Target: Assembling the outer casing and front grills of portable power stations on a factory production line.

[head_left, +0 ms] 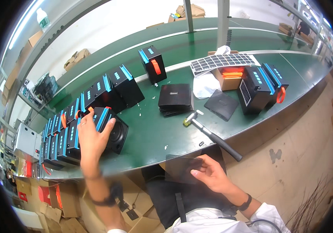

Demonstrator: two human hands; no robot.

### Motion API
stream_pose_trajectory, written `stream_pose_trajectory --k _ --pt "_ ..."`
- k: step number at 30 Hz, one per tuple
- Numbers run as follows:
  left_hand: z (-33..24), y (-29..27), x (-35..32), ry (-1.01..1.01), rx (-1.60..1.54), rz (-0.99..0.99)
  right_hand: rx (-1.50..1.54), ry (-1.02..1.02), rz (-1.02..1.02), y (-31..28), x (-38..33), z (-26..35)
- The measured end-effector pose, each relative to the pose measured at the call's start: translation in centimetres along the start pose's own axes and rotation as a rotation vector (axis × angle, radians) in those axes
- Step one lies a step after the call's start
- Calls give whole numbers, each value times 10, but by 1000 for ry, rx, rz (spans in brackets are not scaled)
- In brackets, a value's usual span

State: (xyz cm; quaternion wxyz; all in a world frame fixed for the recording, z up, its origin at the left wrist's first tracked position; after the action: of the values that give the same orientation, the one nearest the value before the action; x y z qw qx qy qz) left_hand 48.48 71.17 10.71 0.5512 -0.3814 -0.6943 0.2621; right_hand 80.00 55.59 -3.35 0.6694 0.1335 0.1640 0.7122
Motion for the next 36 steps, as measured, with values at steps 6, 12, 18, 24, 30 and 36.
stream_pose_trajectory --k 6,12,18,24,30,36 --pt "-14 8 16 19 119 104 1 75 -22 -1 -1 23" --pt "-44 10 -56 103 -762 -119 34 -46 -30 1 1 32" --pt "-53 55 -117 -101 -1004 -193 21 -95 13 16 15 49" --pt "-49 78 -129 -135 -1043 -233 -140 -171 34 19 35 45" --pt "-41 89 -137 -99 -1008 -232 -219 -196 -94 31 46 48" --pt "-42 90 -139 -106 -987 -260 -291 -261 -163 35 52 44"
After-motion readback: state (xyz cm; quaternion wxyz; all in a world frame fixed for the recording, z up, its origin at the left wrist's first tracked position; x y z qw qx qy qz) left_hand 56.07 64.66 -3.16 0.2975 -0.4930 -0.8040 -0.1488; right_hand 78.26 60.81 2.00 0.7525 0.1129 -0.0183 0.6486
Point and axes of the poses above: each hand's wrist, its own x-axis towards the middle knuckle, its own y-axis out of the palm, z = x × y, the point moved 2 cm from there along x, towards the middle knuckle, and after that the axes turned 9 degrees about -z, right-handed, at the moved point
